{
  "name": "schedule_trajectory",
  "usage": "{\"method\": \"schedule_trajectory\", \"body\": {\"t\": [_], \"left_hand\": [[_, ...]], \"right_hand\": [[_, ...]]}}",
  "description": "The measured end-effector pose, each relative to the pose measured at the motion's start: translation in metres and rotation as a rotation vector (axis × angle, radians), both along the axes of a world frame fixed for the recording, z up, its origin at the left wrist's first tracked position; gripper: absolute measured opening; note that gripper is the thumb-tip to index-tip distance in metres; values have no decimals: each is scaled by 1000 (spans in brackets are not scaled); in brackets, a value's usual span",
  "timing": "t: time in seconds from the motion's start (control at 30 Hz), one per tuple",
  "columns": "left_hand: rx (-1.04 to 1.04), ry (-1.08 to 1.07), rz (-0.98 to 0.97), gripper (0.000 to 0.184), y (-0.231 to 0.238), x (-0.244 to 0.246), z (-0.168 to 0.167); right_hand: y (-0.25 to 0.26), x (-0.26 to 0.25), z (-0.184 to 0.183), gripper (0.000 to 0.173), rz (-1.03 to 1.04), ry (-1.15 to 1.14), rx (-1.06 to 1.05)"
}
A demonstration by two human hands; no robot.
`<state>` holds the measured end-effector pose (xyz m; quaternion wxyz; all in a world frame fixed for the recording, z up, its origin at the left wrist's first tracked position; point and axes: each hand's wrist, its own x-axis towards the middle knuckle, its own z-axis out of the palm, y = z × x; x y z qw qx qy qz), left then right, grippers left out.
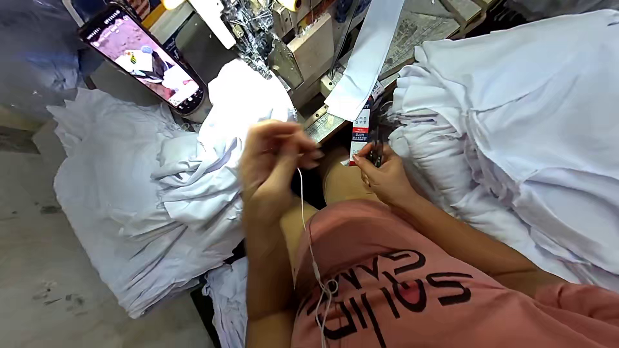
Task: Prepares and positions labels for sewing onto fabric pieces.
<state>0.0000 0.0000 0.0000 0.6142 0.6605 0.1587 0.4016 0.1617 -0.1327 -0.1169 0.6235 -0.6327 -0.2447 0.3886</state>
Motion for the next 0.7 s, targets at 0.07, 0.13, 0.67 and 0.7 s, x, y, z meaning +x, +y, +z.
{"method": "schedule_trajectory", "body": {"t": [0.07, 0.13, 0.67, 0.7], "left_hand": [[-318, 96, -172, 23, 5, 31, -50], [-579, 251, -244, 27, -1, 57, -76], [-1198, 21, -462, 33, -42, 60, -81], [-1202, -44, -483, 36, -42, 58, -80]], "right_hand": [[-5, -5, 18, 14, 17, 68, 50], [-10, -11, 37, 15, 41, 184, 85], [-14, -30, 67, 15, 217, 247, 250], [-14, -30, 67, 14, 248, 234, 262]]}}
